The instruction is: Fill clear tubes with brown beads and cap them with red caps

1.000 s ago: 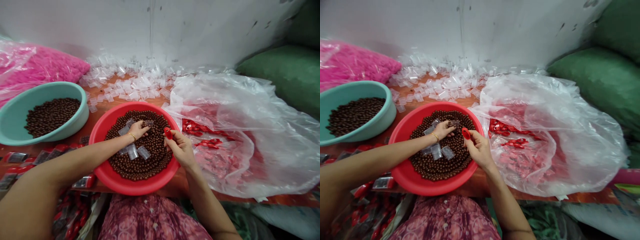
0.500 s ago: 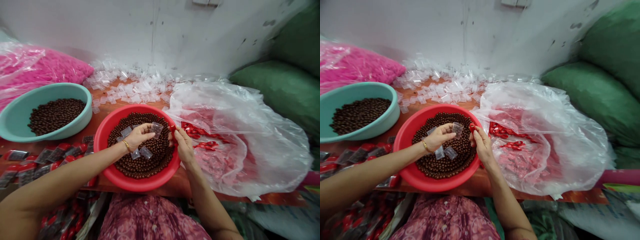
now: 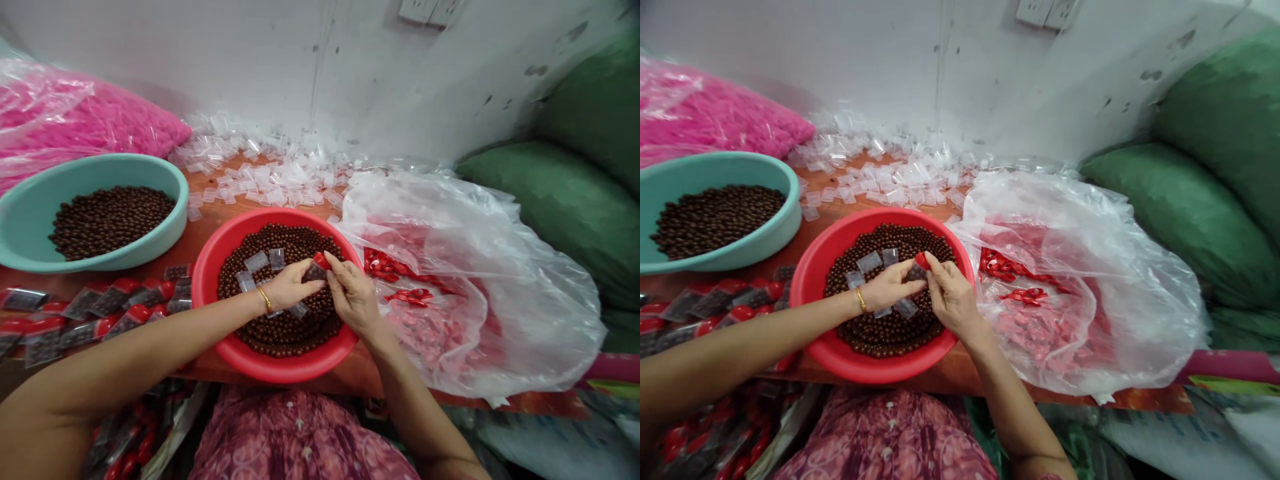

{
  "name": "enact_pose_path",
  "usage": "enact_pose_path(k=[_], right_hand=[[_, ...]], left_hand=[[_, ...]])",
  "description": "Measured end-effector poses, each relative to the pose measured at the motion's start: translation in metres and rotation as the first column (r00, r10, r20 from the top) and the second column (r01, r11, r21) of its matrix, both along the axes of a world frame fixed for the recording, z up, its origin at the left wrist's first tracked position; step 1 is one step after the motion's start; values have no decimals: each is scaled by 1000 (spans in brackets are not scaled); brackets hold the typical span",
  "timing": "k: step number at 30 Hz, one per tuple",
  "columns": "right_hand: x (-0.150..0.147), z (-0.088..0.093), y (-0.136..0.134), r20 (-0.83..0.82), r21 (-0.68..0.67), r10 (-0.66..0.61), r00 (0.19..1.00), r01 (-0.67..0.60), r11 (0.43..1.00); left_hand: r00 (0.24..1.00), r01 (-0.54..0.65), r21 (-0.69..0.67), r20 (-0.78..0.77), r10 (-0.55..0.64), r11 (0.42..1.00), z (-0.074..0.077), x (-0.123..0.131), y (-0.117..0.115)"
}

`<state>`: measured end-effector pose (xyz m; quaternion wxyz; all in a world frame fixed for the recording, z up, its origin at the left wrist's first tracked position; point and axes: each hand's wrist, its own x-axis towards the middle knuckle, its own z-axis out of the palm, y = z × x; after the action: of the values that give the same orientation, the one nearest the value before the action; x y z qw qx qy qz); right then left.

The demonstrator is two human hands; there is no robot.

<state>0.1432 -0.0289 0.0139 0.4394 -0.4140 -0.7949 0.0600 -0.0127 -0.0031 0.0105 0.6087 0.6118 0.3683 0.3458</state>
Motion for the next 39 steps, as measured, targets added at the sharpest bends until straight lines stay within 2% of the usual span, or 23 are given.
enact_pose_path(k=[5,10,13,16,20,25,27,29,31,33,35,39], right_hand=[[-4,4,-5,-21,28,39,999,-38,999],[-5,4,-6,-33,28,61,998,-60,998],[-5,5,-7,45,38,65,997,-67,997],[-4,6,-8,141,51,77,987,-85,995],[-3,5,-10,186,43,163,969,-174,984],[4,9,-13,162,75,201,966,-215,974],[6,13,-12,66,11,159,985,-160,987],[5,14,-8,-98,-135,75,992,-88,987],[0,11,-3,-270,-331,-7,963,-85,940],[-8,6,1,-376,-480,-39,926,-159,863],[-14,2,3,-404,-552,-25,915,-222,804],[-18,-1,0,-360,-595,32,932,-256,761]], left_hand=[[996,-40,48,-73,43,998,2,4,-1],[953,-84,189,-273,134,978,8,1,-3],[905,-78,264,-385,179,961,15,-1,-6],[866,-50,309,-460,196,950,19,-2,-8],[804,21,340,-565,187,940,14,-4,-6],[680,195,366,-719,143,910,15,-3,-9],[634,260,377,-761,137,889,20,0,-13],[601,319,384,-789,128,866,25,4,-18],[568,366,382,-814,121,849,30,6,-22],[530,387,370,-839,125,844,32,7,-25],[492,409,353,-862,123,841,34,6,-27],[446,444,325,-888,109,835,35,2,-31]])
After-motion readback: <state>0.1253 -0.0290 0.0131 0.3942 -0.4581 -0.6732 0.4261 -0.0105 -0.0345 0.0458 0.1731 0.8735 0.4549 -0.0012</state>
